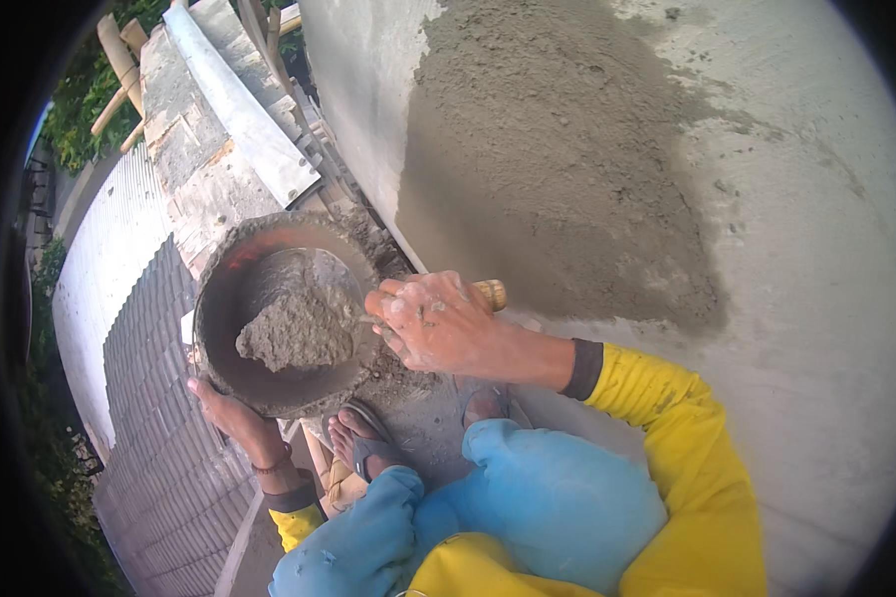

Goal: The person scoops wet cement from a bucket with a trowel and applies it to a vertical wall, spreading and smoothing the surface. The person then uses a straightedge to level the applied cement.

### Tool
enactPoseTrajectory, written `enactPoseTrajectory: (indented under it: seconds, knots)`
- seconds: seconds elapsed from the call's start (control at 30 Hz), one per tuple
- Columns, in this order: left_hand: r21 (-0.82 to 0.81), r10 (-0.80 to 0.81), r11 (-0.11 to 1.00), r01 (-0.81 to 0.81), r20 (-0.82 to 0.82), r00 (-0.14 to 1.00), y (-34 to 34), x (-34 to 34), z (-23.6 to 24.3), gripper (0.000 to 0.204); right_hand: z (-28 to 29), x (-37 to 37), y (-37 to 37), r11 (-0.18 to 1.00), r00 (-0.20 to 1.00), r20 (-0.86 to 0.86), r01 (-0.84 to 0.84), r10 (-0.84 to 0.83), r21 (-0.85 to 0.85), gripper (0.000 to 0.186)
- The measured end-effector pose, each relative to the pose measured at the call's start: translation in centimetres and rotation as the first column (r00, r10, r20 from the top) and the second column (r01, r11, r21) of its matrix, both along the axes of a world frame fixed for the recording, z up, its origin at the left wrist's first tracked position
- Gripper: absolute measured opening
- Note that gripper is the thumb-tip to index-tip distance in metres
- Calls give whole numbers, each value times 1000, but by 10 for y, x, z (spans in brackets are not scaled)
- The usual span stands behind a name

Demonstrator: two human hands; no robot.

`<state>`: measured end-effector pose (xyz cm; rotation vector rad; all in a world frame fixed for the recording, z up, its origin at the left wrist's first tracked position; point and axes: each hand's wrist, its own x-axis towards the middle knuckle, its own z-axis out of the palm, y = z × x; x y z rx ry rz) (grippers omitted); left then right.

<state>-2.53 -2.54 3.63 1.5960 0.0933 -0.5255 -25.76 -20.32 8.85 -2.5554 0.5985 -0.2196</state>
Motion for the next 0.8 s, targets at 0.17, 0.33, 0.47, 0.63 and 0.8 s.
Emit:
enactPoseTrajectory:
  seconds: [0.17, 0.33, 0.47, 0.63, 0.8]
  knots:
    - [-140, -12, 990, -6, -131, 991, 11, 10, -7, 65, 83, -21, 5, 963, 993, 113, -13, -18, 270, 20]
    - [-74, -112, 992, 105, -94, 989, 36, 25, -33, 65, 83, -91, -14, 483, 996, 73, -87, 48, 872, 26]
    - [-84, -38, 996, 34, -47, 998, 38, 34, -44, 63, 87, -156, -29, 49, 771, -324, 417, -548, 908, 34]
    - [-63, -7, 998, 6, -16, 1000, 20, 19, -23, 64, 199, -200, 3, 266, 276, -246, 961, -929, 76, 34]
    - [0, -61, 998, 61, -10, 998, -1, 4, 6, 66, 134, -156, -5, 809, 800, -264, 401, -538, -430, 21]
